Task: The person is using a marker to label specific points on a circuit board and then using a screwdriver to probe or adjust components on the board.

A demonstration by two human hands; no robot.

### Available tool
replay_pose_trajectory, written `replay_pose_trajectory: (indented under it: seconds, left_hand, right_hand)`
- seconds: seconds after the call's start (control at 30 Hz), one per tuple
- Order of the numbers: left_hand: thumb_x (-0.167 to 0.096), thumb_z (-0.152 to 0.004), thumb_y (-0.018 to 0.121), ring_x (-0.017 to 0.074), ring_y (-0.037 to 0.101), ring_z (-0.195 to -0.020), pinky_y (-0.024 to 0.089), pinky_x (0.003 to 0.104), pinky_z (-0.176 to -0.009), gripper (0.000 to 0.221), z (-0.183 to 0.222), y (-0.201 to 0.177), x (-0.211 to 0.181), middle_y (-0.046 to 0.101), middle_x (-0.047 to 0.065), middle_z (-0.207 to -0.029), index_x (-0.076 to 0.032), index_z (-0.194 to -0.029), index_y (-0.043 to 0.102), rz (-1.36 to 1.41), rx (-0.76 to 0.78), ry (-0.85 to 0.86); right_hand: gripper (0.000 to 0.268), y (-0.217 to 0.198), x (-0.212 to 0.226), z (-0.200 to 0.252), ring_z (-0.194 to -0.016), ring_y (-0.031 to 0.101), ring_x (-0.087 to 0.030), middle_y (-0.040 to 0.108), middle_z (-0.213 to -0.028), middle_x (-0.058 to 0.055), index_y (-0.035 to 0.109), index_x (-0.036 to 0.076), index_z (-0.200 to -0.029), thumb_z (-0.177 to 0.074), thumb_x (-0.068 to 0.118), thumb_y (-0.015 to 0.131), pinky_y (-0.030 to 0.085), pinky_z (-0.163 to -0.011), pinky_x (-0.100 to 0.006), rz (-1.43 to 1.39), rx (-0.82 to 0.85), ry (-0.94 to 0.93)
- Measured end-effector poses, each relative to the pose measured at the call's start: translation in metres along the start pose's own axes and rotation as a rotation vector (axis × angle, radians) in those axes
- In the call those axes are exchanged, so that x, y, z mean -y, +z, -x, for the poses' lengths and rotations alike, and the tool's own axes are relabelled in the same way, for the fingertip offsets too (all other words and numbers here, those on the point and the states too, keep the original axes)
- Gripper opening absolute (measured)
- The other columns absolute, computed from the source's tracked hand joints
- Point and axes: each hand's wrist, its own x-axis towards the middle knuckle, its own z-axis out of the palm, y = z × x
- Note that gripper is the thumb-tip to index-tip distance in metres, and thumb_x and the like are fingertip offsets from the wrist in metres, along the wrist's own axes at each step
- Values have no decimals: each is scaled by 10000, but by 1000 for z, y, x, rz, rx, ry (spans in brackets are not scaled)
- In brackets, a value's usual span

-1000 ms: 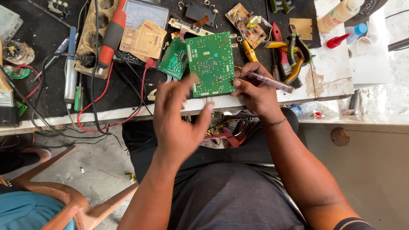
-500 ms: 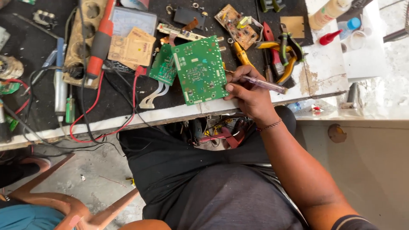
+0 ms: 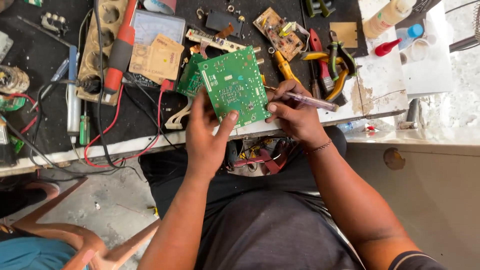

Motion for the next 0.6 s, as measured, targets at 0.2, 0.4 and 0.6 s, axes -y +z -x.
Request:
replay_pose_trajectory:
  seconds: [0.2, 0.4, 0.6]
  left_hand:
    - [-192, -1016, 653, 233, 702, -937, 659, 439, -810, 271, -14, 0, 13, 672, 130, -1039, -28, -1224, 595, 492, 187, -250]
    - [-136, -1001, 686, 227, 724, -843, 645, 368, -653, 261, -22, 2, 28, 733, 178, -1047, -23, -1226, 618, 645, 188, -295]
    - [-140, -1014, 675, 211, 704, -859, 624, 324, -657, 274, -23, 1, 36, 714, 171, -1067, -28, -1249, 591, 637, 213, -269]
  right_hand:
    - [263, 3, 3, 0, -703, 775, -342, 688, -952, -331, 531, -46, -1057, -878, -134, 704, 702, -583, -408, -6, 6, 8]
    - [259, 12, 6, 2, -734, 775, -339, 688, -951, -327, 534, -59, -1077, -892, -145, 692, 704, -610, -420, 20, -8, -20]
    - [273, 7, 0, -2, -714, 763, -302, 682, -938, -304, 524, -50, -1076, -893, -148, 701, 698, -604, -381, 85, 21, -60]
